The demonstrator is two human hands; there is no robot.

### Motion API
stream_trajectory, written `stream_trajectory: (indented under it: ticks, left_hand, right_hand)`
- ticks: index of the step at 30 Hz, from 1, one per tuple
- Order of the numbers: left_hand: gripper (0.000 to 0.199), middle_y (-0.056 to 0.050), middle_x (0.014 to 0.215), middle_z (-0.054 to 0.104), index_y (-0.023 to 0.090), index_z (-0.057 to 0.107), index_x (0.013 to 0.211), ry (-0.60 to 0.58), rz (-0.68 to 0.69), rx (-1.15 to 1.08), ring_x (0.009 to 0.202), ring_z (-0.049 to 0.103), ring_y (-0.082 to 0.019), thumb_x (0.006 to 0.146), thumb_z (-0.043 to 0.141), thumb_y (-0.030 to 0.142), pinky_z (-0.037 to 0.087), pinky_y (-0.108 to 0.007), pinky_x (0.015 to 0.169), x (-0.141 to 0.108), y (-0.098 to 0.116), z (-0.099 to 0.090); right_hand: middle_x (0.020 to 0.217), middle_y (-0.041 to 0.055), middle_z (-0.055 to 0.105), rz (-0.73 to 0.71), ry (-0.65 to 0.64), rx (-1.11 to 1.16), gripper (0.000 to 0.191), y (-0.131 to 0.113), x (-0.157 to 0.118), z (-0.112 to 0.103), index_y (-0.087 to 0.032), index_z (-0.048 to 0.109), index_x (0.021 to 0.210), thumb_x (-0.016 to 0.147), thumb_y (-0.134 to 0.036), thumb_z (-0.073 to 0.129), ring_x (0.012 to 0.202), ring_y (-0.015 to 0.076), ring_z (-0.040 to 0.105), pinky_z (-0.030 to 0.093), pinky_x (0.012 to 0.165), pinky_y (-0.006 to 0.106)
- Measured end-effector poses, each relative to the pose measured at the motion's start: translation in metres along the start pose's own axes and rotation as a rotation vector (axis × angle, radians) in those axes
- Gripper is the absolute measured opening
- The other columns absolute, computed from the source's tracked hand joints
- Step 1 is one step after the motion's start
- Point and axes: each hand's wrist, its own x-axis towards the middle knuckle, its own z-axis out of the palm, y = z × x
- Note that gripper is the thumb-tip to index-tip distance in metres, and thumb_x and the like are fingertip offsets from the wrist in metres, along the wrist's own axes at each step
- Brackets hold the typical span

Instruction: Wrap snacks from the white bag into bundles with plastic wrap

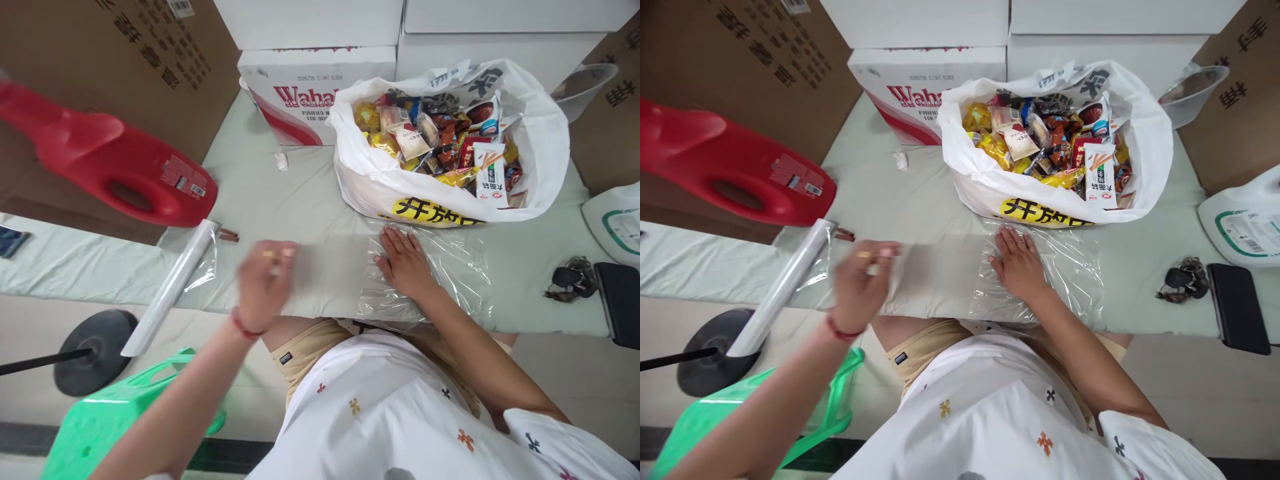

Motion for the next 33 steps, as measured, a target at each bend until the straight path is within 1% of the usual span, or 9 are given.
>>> stream_trajectory:
  ticks: [4, 7, 9, 13, 19, 23, 26, 29, 33]
  left_hand:
    - [0.06, -0.012, 0.136, 0.075, 0.02, 0.073, 0.13, -0.43, 0.108, -0.493, 0.128, 0.07, -0.02, 0.114, 0.024, 0.05, 0.053, -0.037, 0.114, 0.013, 0.071, 0.11]
    - [0.078, -0.012, 0.146, 0.071, 0.016, 0.071, 0.138, -0.615, 0.139, -0.445, 0.144, 0.06, -0.023, 0.112, 0.009, 0.055, 0.043, -0.044, 0.126, 0.037, 0.076, 0.165]
    - [0.079, -0.011, 0.152, 0.067, 0.015, 0.068, 0.144, -0.701, 0.22, -0.353, 0.151, 0.054, -0.023, 0.112, 0.006, 0.054, 0.037, -0.045, 0.131, 0.049, 0.068, 0.181]
    - [0.071, -0.007, 0.163, 0.057, 0.019, 0.055, 0.159, -0.759, 0.302, -0.153, 0.157, 0.046, -0.021, 0.113, 0.008, 0.045, 0.028, -0.047, 0.134, 0.055, 0.054, 0.181]
    - [0.062, -0.008, 0.172, 0.045, 0.027, 0.045, 0.166, -0.739, 0.417, 0.11, 0.162, 0.036, -0.031, 0.112, 0.028, 0.053, 0.006, -0.066, 0.135, 0.044, 0.047, 0.174]
    - [0.07, -0.013, 0.173, 0.043, 0.027, 0.041, 0.168, -0.711, 0.432, 0.18, 0.16, 0.038, -0.037, 0.108, 0.038, 0.063, 0.001, -0.072, 0.133, 0.038, 0.046, 0.173]
    - [0.069, -0.013, 0.173, 0.043, 0.028, 0.041, 0.168, -0.707, 0.434, 0.194, 0.16, 0.038, -0.037, 0.108, 0.039, 0.063, 0.002, -0.072, 0.133, 0.038, 0.047, 0.172]
    - [0.069, -0.013, 0.172, 0.043, 0.028, 0.042, 0.167, -0.714, 0.432, 0.196, 0.16, 0.038, -0.037, 0.108, 0.039, 0.062, 0.004, -0.072, 0.132, 0.039, 0.048, 0.172]
    - [0.068, -0.012, 0.173, 0.043, 0.028, 0.042, 0.167, -0.722, 0.431, 0.187, 0.16, 0.038, -0.036, 0.108, 0.037, 0.062, 0.006, -0.073, 0.132, 0.039, 0.047, 0.172]
  right_hand:
    - [0.17, 0.0193, 0.044, -0.03, -0.027, 0.027, 0.063, -0.001, 0.0, -0.002, -0.005, 0.048, 0.162, 0.112, -0.043, 0.038, 0.161, 0.0326, 0.036, 0.019, 0.135, 0.056]
    - [0.162, 0.0246, 0.052, -0.057, -0.064, 0.043, 0.063, 0.003, 0.001, -0.008, 0.0, 0.049, 0.159, 0.111, -0.039, 0.043, 0.158, 0.0353, 0.04, 0.019, 0.135, 0.056]
    - [0.162, 0.025, 0.052, -0.07, -0.066, 0.07, 0.062, 0.004, -0.002, -0.015, 0.001, 0.05, 0.158, 0.111, -0.039, 0.042, 0.158, 0.0353, 0.041, 0.023, 0.135, 0.056]
    - [0.168, 0.0206, 0.046, -0.178, -0.083, 0.123, 0.06, -0.006, -0.034, -0.022, -0.006, 0.05, 0.16, 0.113, -0.041, 0.039, 0.162, 0.0319, 0.035, 0.023, 0.135, 0.058]
    - [0.169, 0.0112, 0.046, -0.447, -0.312, 0.298, 0.054, -0.028, -0.109, -0.016, -0.019, 0.052, 0.161, 0.111, -0.04, 0.052, 0.162, 0.0236, 0.037, 0.02, 0.137, 0.056]
    - [0.137, 0.0045, 0.076, -0.455, -0.37, 0.561, 0.032, -0.009, -0.116, -0.068, -0.027, 0.076, 0.132, 0.11, -0.034, 0.053, 0.14, 0.0174, 0.063, 0.044, 0.126, 0.04]
    - [0.12, 0.0029, 0.082, -0.207, -0.079, 0.594, 0.031, 0.032, -0.089, -0.135, -0.03, 0.077, 0.125, 0.111, -0.036, 0.051, 0.116, 0.0184, 0.076, 0.06, 0.104, 0.035]
    - [0.125, 0.009, 0.078, 0.304, 0.368, 0.271, 0.035, 0.084, -0.038, -0.179, -0.027, 0.071, 0.132, 0.107, -0.044, 0.053, 0.111, 0.0277, 0.075, 0.062, 0.1, 0.046]
    - [0.129, 0.0232, 0.071, 0.612, 0.148, -0.063, 0.072, 0.136, 0.042, -0.174, -0.014, 0.06, 0.144, 0.087, -0.055, 0.075, 0.111, 0.0408, 0.071, 0.06, 0.093, 0.057]
